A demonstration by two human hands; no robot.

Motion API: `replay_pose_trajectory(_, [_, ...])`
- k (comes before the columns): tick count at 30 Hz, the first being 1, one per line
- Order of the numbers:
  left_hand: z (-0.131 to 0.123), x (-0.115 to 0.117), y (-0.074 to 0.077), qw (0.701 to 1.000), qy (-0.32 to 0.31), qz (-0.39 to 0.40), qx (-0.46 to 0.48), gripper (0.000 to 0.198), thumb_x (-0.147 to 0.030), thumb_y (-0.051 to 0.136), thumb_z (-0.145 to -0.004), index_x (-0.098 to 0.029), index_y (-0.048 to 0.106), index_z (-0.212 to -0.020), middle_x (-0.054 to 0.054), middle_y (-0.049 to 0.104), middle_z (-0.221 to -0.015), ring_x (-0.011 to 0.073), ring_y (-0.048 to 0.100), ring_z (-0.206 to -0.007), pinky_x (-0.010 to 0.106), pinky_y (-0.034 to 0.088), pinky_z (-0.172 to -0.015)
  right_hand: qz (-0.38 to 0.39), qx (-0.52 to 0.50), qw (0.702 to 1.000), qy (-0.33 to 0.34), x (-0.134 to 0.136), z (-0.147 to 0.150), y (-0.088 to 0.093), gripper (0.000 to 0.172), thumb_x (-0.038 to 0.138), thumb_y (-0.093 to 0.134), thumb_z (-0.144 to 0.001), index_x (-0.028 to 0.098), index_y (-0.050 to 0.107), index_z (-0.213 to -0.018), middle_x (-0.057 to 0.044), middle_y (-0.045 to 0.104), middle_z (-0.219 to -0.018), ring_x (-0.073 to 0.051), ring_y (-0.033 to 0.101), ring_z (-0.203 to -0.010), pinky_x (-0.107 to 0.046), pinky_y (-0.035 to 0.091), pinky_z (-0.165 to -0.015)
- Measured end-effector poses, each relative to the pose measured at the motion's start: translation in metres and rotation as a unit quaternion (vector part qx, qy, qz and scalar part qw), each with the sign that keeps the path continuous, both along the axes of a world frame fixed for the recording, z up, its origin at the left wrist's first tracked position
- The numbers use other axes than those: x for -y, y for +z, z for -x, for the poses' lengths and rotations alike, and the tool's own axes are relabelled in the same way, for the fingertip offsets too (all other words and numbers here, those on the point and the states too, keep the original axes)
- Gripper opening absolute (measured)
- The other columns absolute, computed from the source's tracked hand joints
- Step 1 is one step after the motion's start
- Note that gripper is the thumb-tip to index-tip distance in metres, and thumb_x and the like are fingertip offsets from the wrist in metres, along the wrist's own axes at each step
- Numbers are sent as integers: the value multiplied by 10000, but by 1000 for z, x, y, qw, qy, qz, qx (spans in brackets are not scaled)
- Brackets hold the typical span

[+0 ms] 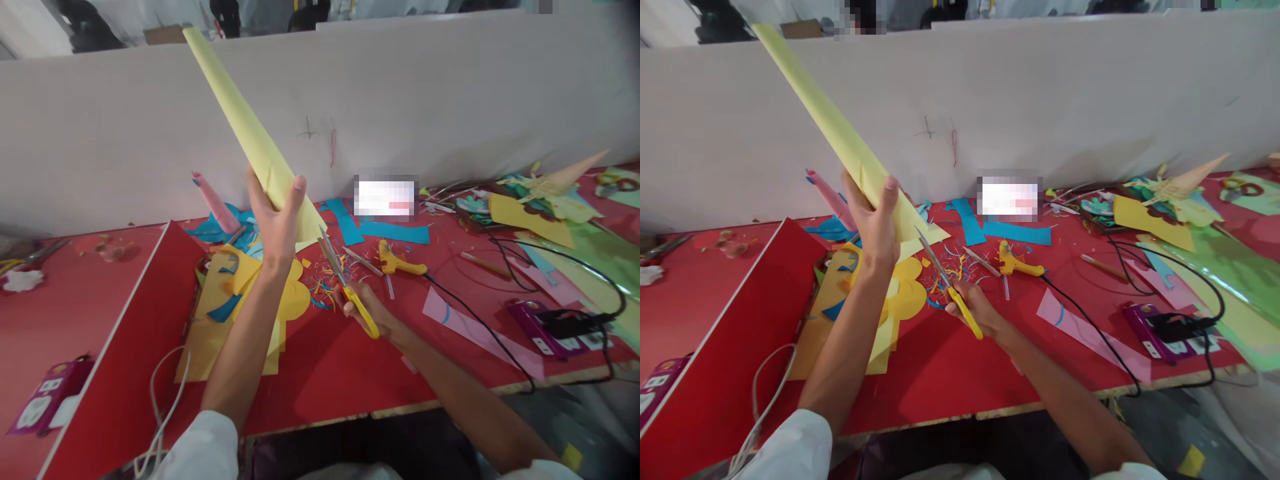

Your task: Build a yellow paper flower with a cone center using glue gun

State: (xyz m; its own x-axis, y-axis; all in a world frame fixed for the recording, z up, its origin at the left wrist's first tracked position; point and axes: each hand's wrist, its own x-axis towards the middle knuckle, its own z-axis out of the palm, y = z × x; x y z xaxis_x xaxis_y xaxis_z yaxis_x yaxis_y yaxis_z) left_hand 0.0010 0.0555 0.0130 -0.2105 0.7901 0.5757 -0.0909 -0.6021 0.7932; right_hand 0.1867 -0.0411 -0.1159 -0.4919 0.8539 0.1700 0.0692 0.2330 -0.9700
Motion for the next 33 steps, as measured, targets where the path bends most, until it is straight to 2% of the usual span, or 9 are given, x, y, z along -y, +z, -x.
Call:
replay_pose_trajectory(4, [-3,1,3,997,67,-27,17,657,-659,796,-846,-341,529,-1355,48,664,-1189,228,690,-1071,388,595,-886,5,-4,1000,-9,-1,-1,-1,773,986,507,-784,214,508,-738,30,472,-640,-119,379,-588,-270,288,-535])
replay_pose_trajectory(10, [-4,3,4,992,120,-45,21,594,-663,801,-838,-303,564,-1246,23,631,-1121,185,671,-999,330,578,-875,5,-4,1000,-7,-1,-2,0,745,962,529,-802,219,519,-751,31,470,-621,-124,382,-580,-267,293,-527])
replay_pose_trajectory(13, [-4,1,3,991,123,-37,30,575,-645,800,-847,-295,563,-1237,23,639,-1106,191,680,-995,336,585,-871,11,-3,1000,-2,-1,-1,-2,745,964,538,-793,222,509,-750,34,462,-623,-122,382,-579,-262,288,-523])
replay_pose_trajectory(17, [-3,0,1,994,101,-28,38,660,-668,790,-837,-333,537,-1347,44,660,-1259,236,679,-1195,370,584,-1009,12,1,1000,-5,-1,-1,-3,736,957,530,-807,225,484,-738,34,460,-616,-120,381,-573,-259,286,-518])
replay_pose_trajectory(20, [-2,0,1,995,90,-26,44,691,-664,787,-841,-341,522,-1391,55,650,-1325,255,655,-1280,377,572,-1053,16,0,1000,-6,0,-2,-1,754,976,521,-787,226,483,-727,37,447,-607,-119,375,-565,-258,281,-509])
replay_pose_trajectory(25, [-4,2,1,994,97,-21,44,660,-662,776,-856,-337,529,-1375,58,647,-1314,256,661,-1256,382,573,-1033,28,-13,999,-15,-1,-1,-1,729,942,584,-784,224,481,-718,41,435,-626,-110,360,-557,-255,273,-498])
replay_pose_trajectory(29, [-6,3,0,991,127,-31,31,618,-652,769,-870,-318,553,-1343,47,654,-1203,229,694,-1125,368,585,-972,39,-10,999,-11,-2,-1,-4,700,910,618,-790,224,488,-741,46,435,-624,-108,369,-557,-246,275,-491])
replay_pose_trajectory(33, [-6,3,0,992,124,-21,18,642,-686,751,-864,-323,539,-1350,59,655,-1261,244,678,-1205,392,569,-1042,41,-3,999,-16,-1,-1,-3,735,954,582,-769,225,490,-751,45,446,-626,-105,388,-546,-244,286,-482])
